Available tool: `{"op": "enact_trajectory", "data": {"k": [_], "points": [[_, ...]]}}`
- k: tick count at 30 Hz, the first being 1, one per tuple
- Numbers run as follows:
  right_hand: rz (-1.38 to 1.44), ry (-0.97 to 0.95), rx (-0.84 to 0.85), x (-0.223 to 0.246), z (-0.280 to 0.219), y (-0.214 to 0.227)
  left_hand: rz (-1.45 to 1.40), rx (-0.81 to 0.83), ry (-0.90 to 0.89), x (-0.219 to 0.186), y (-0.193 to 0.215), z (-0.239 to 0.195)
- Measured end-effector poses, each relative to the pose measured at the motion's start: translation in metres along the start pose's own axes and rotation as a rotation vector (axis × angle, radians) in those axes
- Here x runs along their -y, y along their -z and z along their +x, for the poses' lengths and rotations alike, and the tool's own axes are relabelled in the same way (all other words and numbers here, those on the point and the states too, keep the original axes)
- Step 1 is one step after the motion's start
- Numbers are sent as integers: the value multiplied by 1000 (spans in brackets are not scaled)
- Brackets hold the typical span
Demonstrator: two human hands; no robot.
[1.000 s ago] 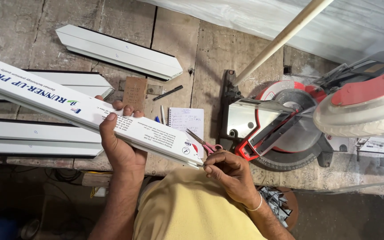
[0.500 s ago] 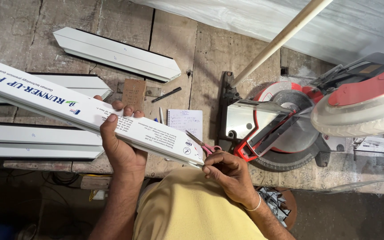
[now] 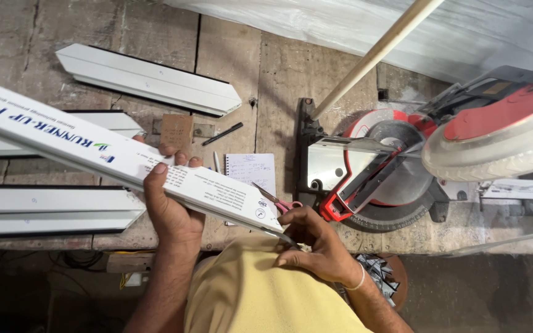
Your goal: The worker is preparing, measuring, and finishing white metal profiles on a fabrication floor, using tools like scissors to trim edges and inspecting the pieces near a miter saw.
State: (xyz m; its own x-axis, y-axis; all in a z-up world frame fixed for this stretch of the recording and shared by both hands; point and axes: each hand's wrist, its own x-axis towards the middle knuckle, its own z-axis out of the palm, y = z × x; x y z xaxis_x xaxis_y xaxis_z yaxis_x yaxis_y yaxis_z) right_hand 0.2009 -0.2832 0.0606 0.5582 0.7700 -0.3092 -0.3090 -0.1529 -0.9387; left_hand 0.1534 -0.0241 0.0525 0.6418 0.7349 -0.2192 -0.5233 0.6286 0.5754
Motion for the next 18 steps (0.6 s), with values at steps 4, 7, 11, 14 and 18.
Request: {"op": "enact_trajectory", "data": {"k": [4,7,11,14,18], "points": [[-39,85,-122,-9,-8,-2,-4,11,1,-3,4,4],[-310,141,-234,-21,-10,-8,14,30,24,-4,5,6],[-247,134,-251,-32,-11,-28,27,59,97,-6,10,10],[-60,62,-348,-41,-21,-43,20,108,152,-7,19,14],[-30,147,-476,-50,-36,-61,37,182,229,-1,14,15]]}}
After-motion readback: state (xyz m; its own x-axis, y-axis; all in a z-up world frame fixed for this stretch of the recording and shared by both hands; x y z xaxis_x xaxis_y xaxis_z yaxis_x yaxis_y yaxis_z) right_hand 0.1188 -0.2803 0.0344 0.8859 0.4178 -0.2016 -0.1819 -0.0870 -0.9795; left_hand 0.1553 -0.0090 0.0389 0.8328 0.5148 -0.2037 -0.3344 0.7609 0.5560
